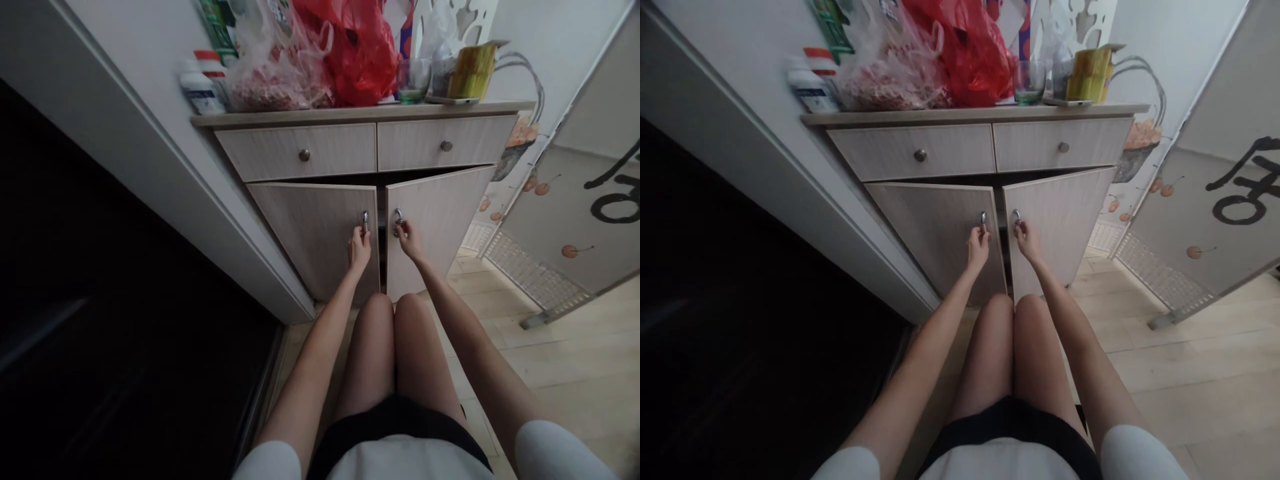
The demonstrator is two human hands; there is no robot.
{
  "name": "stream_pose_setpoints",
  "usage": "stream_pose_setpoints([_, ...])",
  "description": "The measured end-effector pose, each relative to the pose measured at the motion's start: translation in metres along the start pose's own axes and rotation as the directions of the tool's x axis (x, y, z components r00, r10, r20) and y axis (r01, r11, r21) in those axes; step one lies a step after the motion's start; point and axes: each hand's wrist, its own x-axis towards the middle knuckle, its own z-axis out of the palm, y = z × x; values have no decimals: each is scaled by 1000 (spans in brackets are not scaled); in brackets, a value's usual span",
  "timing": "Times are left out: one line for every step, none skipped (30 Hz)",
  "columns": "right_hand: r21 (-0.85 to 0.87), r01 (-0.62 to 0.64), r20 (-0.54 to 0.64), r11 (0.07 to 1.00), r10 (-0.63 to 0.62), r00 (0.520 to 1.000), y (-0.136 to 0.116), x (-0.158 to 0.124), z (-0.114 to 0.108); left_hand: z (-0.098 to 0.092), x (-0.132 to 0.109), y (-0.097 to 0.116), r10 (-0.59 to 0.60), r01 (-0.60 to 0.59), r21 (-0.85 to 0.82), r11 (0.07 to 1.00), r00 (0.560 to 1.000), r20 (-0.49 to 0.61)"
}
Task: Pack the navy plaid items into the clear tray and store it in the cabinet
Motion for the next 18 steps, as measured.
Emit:
stream_pose_setpoints([-3,6,-7,1000,-6,1000,-5,-12,-10,-8,-11,-2,17,-17,-26,1000,1000,-25])
stream_pose_setpoints([-5,10,-19,1000,-10,1000,-9,-24,-21,-17,-22,-3,30,-33,-54,998,998,-53])
stream_pose_setpoints([-4,15,-31,1000,-15,999,-14,-36,-32,-26,-34,-5,38,-45,-82,996,996,-84])
stream_pose_setpoints([2,18,-46,1000,-18,999,-19,-48,-44,-36,-46,-6,43,-55,-108,993,992,-116])
stream_pose_setpoints([12,15,-65,1000,-14,998,-23,-60,-55,-46,-57,-8,42,-62,-132,989,988,-146])
stream_pose_setpoints([25,5,-87,1000,-3,996,-26,-72,-67,-57,-68,-9,37,-65,-154,986,983,-178])
stream_pose_setpoints([39,-10,-113,999,15,994,-29,-83,-79,-67,-79,-11,26,-64,-175,983,977,-210])
stream_pose_setpoints([51,-30,-138,998,37,990,-30,-93,-92,-78,-88,-12,12,-61,-195,979,969,-245])
stream_pose_setpoints([63,-48,-165,997,58,985,-32,-103,-104,-89,-97,-14,-6,-57,-215,975,959,-283])
stream_pose_setpoints([75,-66,-187,995,79,979,-32,-112,-117,-100,-105,-16,-26,-52,-230,972,946,-323])
stream_pose_setpoints([84,-83,-213,993,99,972,-32,-120,-130,-111,-113,-19,-46,-45,-238,970,930,-365])
stream_pose_setpoints([89,-100,-246,991,119,962,-31,-127,-143,-123,-119,-22,-65,-36,-235,971,910,-408])
stream_pose_setpoints([88,-119,-281,989,140,950,-30,-134,-156,-135,-125,-25,-79,-26,-222,975,888,-454])
stream_pose_setpoints([84,-140,-323,987,160,933,-29,-139,-169,-148,-130,-29,-90,-13,-199,980,860,-503])
stream_pose_setpoints([77,-161,-369,984,178,912,-28,-144,-181,-162,-134,-34,-98,3,-168,986,826,-556])
stream_pose_setpoints([69,-184,-412,981,196,890,-26,-148,-193,-175,-137,-39,-103,25,-135,990,789,-606])
stream_pose_setpoints([61,-207,-464,976,212,860,-24,-152,-205,-189,-139,-44,-109,52,-106,993,749,-653])
stream_pose_setpoints([61,-231,-513,971,229,827,-22,-155,-216,-203,-140,-49,-118,81,-86,993,711,-693])
